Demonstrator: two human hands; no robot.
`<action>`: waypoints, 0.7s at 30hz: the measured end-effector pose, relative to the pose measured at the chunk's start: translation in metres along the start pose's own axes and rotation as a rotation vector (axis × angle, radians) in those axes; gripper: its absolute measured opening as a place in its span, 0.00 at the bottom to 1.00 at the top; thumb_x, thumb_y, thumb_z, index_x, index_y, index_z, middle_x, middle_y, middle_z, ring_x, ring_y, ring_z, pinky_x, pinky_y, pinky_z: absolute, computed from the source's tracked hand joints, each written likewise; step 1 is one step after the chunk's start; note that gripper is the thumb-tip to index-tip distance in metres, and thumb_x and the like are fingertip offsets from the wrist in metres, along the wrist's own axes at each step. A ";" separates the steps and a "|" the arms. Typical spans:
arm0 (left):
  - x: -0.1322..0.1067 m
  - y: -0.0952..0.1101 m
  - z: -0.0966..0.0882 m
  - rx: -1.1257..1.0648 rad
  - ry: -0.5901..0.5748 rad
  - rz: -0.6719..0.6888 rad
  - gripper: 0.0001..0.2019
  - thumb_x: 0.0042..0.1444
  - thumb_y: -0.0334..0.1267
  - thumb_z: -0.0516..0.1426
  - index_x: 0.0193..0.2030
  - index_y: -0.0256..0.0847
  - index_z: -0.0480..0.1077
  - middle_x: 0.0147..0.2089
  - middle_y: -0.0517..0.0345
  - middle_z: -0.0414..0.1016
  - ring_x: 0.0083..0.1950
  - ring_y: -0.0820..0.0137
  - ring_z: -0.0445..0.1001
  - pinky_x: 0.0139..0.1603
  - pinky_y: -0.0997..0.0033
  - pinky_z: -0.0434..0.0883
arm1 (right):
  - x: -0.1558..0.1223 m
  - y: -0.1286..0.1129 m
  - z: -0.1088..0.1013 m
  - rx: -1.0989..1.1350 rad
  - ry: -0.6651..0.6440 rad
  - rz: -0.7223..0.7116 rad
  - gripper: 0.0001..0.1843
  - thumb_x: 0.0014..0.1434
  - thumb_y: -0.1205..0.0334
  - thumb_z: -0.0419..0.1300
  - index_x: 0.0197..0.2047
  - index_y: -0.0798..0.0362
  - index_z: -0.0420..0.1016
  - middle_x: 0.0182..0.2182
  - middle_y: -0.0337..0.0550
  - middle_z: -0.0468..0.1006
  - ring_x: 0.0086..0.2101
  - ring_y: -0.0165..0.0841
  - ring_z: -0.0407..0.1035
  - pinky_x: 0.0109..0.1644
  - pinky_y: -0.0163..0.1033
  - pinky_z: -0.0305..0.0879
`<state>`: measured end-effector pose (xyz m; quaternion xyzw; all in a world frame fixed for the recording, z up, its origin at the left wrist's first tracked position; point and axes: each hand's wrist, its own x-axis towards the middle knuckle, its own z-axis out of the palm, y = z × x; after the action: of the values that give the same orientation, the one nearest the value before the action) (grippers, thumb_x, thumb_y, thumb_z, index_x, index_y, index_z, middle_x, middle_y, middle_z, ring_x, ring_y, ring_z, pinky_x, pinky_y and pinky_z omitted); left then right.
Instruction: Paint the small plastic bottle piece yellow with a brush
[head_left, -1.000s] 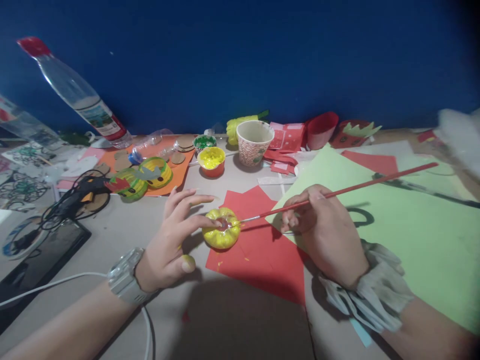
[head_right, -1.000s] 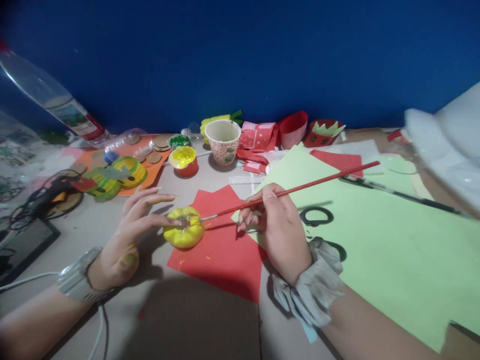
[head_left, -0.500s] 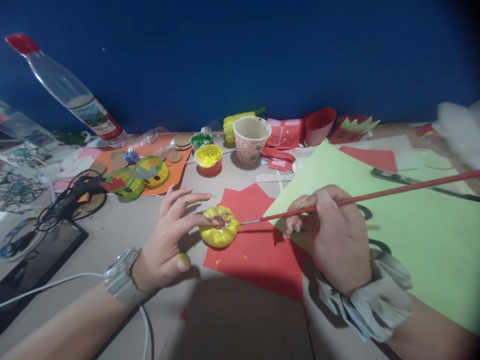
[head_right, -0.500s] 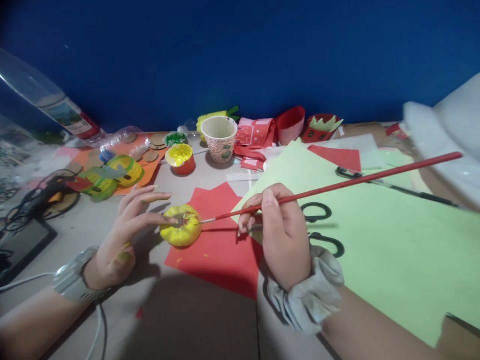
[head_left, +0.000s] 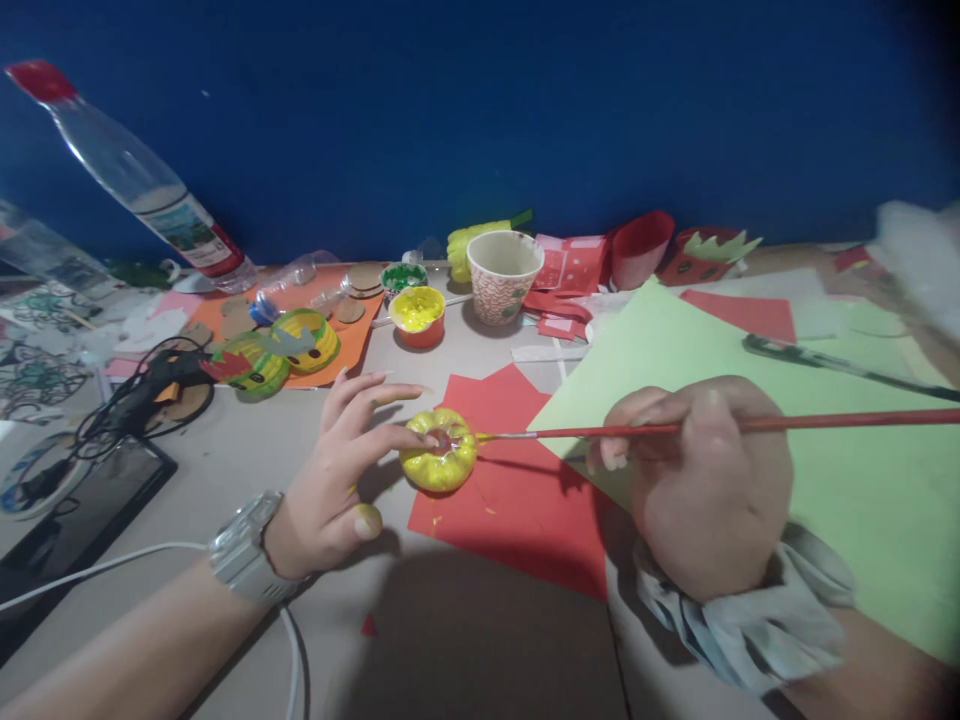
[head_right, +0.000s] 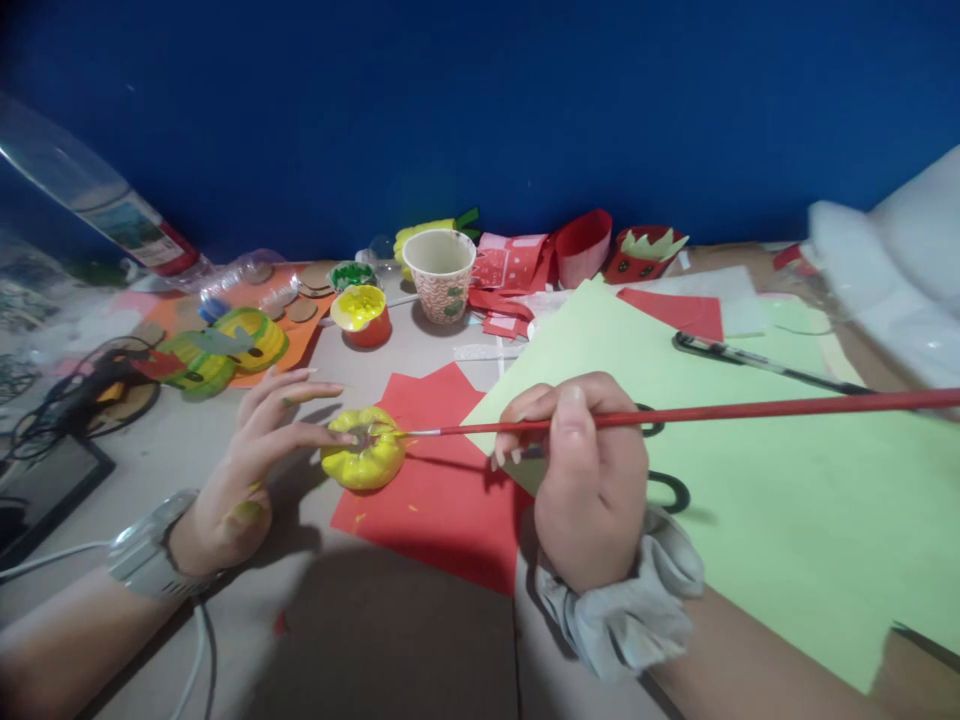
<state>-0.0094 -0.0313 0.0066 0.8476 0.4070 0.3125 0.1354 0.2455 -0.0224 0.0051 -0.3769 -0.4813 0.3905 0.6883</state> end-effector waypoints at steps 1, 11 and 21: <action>0.000 0.000 0.000 -0.006 -0.001 -0.005 0.36 0.58 0.65 0.34 0.43 0.43 0.74 0.58 0.47 0.65 0.64 0.53 0.53 0.67 0.48 0.44 | 0.000 -0.002 0.001 0.001 -0.002 -0.002 0.11 0.63 0.66 0.49 0.29 0.52 0.65 0.19 0.35 0.70 0.18 0.29 0.64 0.19 0.38 0.61; -0.002 0.002 -0.004 -0.009 -0.034 -0.032 0.35 0.57 0.66 0.37 0.45 0.44 0.74 0.59 0.49 0.65 0.64 0.53 0.53 0.66 0.45 0.42 | -0.007 -0.025 0.000 -0.396 -0.408 -0.253 0.08 0.60 0.71 0.51 0.37 0.51 0.69 0.32 0.39 0.72 0.34 0.31 0.72 0.37 0.41 0.70; -0.002 0.004 -0.003 -0.026 -0.032 -0.050 0.35 0.56 0.67 0.37 0.45 0.44 0.74 0.59 0.49 0.65 0.64 0.53 0.53 0.66 0.46 0.43 | -0.002 -0.033 0.000 -0.442 -0.468 -0.258 0.09 0.59 0.72 0.52 0.37 0.51 0.70 0.31 0.40 0.73 0.36 0.32 0.72 0.39 0.40 0.69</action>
<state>-0.0100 -0.0358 0.0105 0.8403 0.4216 0.3006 0.1605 0.2507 -0.0375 0.0338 -0.3530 -0.7429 0.2623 0.5046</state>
